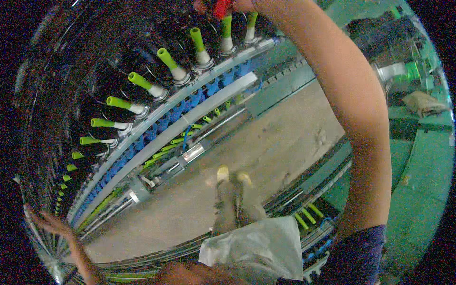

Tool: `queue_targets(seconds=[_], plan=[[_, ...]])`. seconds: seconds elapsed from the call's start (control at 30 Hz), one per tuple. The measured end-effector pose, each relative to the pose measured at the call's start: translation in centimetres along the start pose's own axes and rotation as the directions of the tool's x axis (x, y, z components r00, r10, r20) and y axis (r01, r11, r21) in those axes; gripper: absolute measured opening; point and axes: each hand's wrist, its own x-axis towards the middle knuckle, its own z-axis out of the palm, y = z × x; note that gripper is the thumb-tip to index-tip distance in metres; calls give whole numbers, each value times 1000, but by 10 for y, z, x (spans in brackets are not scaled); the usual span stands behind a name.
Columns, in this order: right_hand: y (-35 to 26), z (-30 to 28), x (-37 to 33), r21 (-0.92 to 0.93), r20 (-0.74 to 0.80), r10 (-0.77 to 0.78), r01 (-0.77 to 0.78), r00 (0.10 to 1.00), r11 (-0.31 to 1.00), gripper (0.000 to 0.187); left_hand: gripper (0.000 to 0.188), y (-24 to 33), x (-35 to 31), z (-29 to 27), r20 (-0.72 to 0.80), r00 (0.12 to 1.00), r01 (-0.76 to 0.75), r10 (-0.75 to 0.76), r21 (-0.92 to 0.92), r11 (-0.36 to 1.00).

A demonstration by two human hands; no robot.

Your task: The person walks along a large textile machine and uses a red-handled brush to clean the green and blue spindles. They hold a white cloth in the other hand and occasionally wipe the machine's surface. The person also handles a yellow plastic tube and a white spool during the process.

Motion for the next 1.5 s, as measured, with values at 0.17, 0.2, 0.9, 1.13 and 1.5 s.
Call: queue_targets(seconds=[0.17,0.2,0.9,1.13,1.5], plan=[[0,11,-19,-143,12,-91,92,996,985,9,64,155,-156,35,439,848,-21,297,-532,847],[-3,11,-22,-131,-24,-11,7,1000,991,8,60,182,-167,42,501,829,97,250,-568,817],[310,82,-294,-519,737,-38,600,675,609,59,21,199,-171,-21,628,223,458,-746,-743,-488],[198,221,-200,-47,692,-14,65,722,997,64,32,161,-286,-90,646,-122,319,-753,-693,-646],[65,416,-91,129,506,-4,-72,862,989,8,24,208,-386,-131,727,-293,105,-621,-621,-776]])
